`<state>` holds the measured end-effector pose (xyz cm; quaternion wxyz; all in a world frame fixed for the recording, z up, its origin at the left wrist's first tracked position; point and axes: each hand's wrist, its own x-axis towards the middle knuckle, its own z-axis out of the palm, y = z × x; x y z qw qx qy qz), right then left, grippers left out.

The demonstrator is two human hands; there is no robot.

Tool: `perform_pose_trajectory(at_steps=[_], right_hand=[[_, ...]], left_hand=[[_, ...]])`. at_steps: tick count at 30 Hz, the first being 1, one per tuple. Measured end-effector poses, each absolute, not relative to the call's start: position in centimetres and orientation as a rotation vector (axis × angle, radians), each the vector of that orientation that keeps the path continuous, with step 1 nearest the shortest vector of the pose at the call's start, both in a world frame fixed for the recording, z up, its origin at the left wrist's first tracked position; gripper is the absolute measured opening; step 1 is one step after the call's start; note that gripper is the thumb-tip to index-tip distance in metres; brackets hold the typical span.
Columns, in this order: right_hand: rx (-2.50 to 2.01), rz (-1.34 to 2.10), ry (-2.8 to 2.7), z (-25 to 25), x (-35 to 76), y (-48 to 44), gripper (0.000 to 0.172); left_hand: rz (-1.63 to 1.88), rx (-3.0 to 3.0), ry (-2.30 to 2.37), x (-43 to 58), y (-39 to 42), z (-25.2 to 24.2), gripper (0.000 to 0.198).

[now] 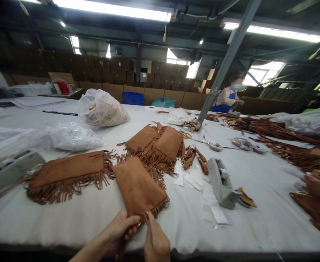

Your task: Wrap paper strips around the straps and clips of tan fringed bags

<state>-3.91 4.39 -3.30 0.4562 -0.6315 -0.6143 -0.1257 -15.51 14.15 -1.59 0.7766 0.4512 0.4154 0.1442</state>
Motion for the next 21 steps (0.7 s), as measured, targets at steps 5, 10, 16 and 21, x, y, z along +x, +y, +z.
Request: perform_pose_trajectory(at_steps=[5,10,16,21], right_hand=[[-1.546,-0.236,-1.608,-3.3,-3.7,4.1,0.039],[-1.56,-0.204,-1.614,-4.5,-4.3,4.2,0.039],[-1.562,-0.185,-1.645,-4.7,-4.4,4.3,0.041],[-1.525,-0.264,-1.53,-5.8,-4.0,4.1,0.044]], left_hand=[[0.37,1.215,0.935,-14.9,13.9,-1.6,0.024],[0.411,1.3,0.968,-14.6,13.9,-1.5,0.027],[0.355,1.034,0.99,-14.7,13.7,-1.7,0.027],[0.385,0.974,0.96,-14.6,13.7,-1.8,0.025]])
